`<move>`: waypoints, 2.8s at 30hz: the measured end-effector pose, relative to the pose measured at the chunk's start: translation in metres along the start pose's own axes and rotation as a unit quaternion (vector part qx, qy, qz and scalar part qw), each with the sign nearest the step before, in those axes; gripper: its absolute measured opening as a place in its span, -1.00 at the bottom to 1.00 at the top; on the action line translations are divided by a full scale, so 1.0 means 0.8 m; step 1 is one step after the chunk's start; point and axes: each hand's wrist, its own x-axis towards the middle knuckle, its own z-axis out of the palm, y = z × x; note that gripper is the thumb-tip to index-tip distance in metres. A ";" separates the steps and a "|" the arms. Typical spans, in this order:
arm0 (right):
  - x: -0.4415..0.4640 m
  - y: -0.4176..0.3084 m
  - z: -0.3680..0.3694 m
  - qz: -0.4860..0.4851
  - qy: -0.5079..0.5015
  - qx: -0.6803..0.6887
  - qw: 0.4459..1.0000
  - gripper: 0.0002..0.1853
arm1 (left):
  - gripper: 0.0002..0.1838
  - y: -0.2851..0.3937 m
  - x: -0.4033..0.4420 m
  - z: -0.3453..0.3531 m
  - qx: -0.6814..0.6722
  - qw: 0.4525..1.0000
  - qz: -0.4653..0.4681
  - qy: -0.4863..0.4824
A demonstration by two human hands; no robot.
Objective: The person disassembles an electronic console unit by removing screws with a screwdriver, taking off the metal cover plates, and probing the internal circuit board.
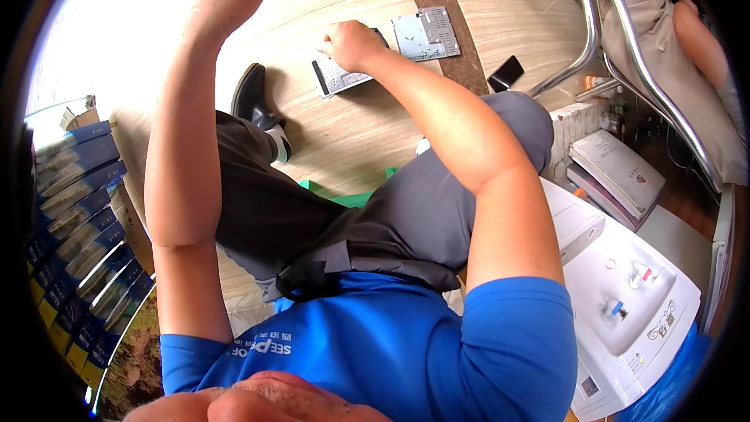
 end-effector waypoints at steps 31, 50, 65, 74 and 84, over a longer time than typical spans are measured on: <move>0.000 0.005 0.007 -0.073 0.000 0.003 0.997 -0.65 | -0.61 0.007 -0.001 0.000 0.031 0.999 -0.020 -0.013; 0.002 0.004 -0.001 -0.005 -0.015 -0.004 1.000 -0.66 | -0.62 0.002 0.000 0.003 0.050 0.999 0.001 -0.020; 0.002 0.003 -0.001 0.019 -0.001 0.006 1.000 -0.71 | -0.63 0.002 -0.001 0.004 0.047 0.999 -0.001 -0.015; 0.009 0.019 0.014 -0.091 -0.012 0.007 0.996 -0.69 | -0.63 -0.002 0.002 0.004 0.040 0.999 0.000 -0.011; 0.007 0.007 -0.001 0.020 -0.027 -0.043 0.999 -0.68 | -0.62 0.009 -0.005 0.001 0.048 0.999 -0.002 -0.017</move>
